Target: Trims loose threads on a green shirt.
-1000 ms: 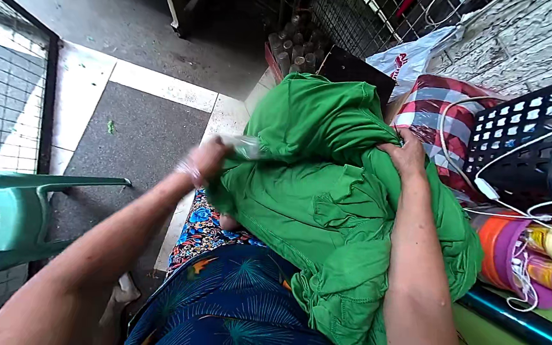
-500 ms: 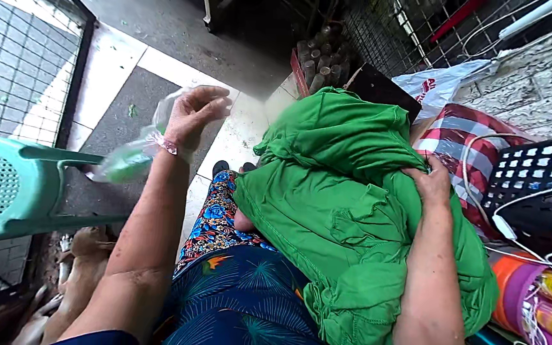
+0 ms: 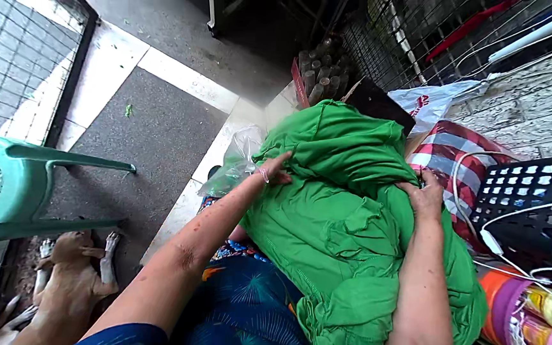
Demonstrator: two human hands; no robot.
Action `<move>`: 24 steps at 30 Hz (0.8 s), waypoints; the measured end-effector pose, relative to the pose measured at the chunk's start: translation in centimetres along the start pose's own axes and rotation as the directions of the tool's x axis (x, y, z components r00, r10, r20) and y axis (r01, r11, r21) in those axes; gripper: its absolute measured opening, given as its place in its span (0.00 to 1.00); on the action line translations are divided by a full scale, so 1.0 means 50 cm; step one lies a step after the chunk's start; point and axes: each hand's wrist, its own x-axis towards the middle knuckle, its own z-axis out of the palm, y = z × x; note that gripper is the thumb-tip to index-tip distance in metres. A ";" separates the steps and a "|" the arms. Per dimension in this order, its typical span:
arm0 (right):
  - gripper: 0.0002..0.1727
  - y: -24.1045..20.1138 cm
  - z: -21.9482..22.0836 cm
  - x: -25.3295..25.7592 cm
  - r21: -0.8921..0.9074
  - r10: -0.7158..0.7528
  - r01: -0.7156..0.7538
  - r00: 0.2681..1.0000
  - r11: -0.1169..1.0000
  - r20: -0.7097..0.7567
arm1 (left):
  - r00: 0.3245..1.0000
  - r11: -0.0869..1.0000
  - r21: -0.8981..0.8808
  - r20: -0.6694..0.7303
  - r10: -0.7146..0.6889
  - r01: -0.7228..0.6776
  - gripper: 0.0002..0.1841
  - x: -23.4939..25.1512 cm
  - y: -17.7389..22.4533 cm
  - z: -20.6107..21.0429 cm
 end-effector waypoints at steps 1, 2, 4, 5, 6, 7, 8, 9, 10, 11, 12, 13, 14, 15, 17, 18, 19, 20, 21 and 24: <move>0.27 -0.005 -0.003 0.000 0.004 0.009 -0.009 1.000 1.000 0.004 | 0.998 0.997 -0.053 -0.044 0.054 -0.056 0.28 0.017 0.002 0.010; 0.27 -0.009 -0.004 -0.001 0.008 0.018 -0.018 1.000 1.000 0.007 | 0.989 0.986 -0.104 -0.089 0.119 -0.128 0.21 0.036 0.008 0.014; 0.28 -0.012 -0.006 -0.002 0.016 0.031 -0.031 0.999 0.999 0.011 | 0.959 0.934 -0.236 -0.162 0.235 -0.268 0.17 0.073 0.031 0.008; 0.28 -0.014 -0.006 -0.003 0.016 0.045 -0.045 0.999 0.999 0.013 | 0.944 0.903 -0.284 -0.168 0.283 -0.322 0.17 0.092 0.040 -0.001; 0.28 -0.014 -0.006 -0.002 0.015 0.056 -0.056 0.998 0.998 0.015 | 0.934 0.894 -0.278 -0.171 0.315 -0.352 0.17 0.108 0.045 -0.011; 0.28 -0.015 -0.005 -0.003 0.014 0.062 -0.063 0.998 0.998 0.015 | 0.928 0.914 -0.192 -0.178 0.326 -0.358 0.16 0.116 0.047 -0.022; 0.27 -0.014 -0.003 -0.005 0.009 0.064 -0.064 0.998 0.998 0.017 | 0.928 0.943 -0.040 -0.196 0.316 -0.330 0.17 0.121 0.044 -0.035; 0.27 -0.014 -0.002 -0.006 0.004 0.059 -0.059 0.998 0.998 0.015 | 0.937 0.961 0.105 -0.219 0.272 -0.255 0.19 0.120 0.041 -0.049; 0.27 -0.014 -0.002 -0.006 -0.005 0.054 -0.054 0.998 0.999 0.012 | 0.939 0.964 0.211 -0.268 0.214 -0.160 0.22 0.120 0.040 -0.061; 0.27 -0.015 -0.003 -0.007 -0.019 0.053 -0.053 0.999 0.998 0.012 | 0.924 0.957 0.271 -0.331 0.192 -0.103 0.25 0.113 0.042 -0.069; 0.27 -0.017 -0.003 -0.008 -0.034 0.056 -0.055 0.998 0.998 0.011 | 0.894 0.946 0.300 -0.379 0.239 -0.126 0.27 0.104 0.047 -0.074; 0.28 -0.020 -0.003 -0.009 -0.043 0.058 -0.058 0.998 0.997 0.009 | 0.863 0.920 0.328 -0.379 0.334 -0.213 0.29 0.099 0.055 -0.081; 0.28 -0.021 -0.002 -0.010 -0.049 0.062 -0.061 0.998 0.997 0.011 | 0.834 0.877 0.354 -0.328 0.443 -0.326 0.30 0.097 0.067 -0.086; 0.28 -0.022 -0.001 -0.010 -0.051 0.064 -0.063 0.998 0.997 0.018 | 0.811 0.819 0.373 -0.230 0.537 -0.436 0.33 0.098 0.082 -0.087; 0.28 -0.021 0.001 -0.009 -0.040 0.060 -0.060 0.998 0.997 0.016 | 0.772 0.684 0.436 0.039 0.635 -0.585 0.44 0.098 0.133 -0.079; 0.28 -0.018 0.002 -0.007 -0.036 0.057 -0.056 0.998 0.998 0.008 | 0.752 0.616 0.480 0.158 0.640 -0.625 0.50 0.096 0.165 -0.066; 0.28 -0.016 0.003 -0.006 -0.031 0.053 -0.053 0.999 0.998 0.003 | 0.740 0.550 0.533 0.247 0.626 -0.643 0.55 0.093 0.200 -0.051; 0.28 -0.013 0.004 -0.006 -0.027 0.053 -0.052 0.999 0.998 0.003 | 0.746 0.486 0.604 0.305 0.592 -0.632 0.59 0.091 0.231 -0.034; 0.28 -0.011 0.006 -0.006 -0.022 0.047 -0.047 0.999 0.999 0.001 | 0.756 0.421 0.669 0.342 0.557 -0.613 0.62 0.095 0.256 -0.018; 0.26 -0.011 0.009 0.000 -0.011 0.055 -0.055 0.998 0.998 0.018 | 0.758 0.257 0.764 0.417 0.501 -0.591 0.64 0.134 0.298 0.022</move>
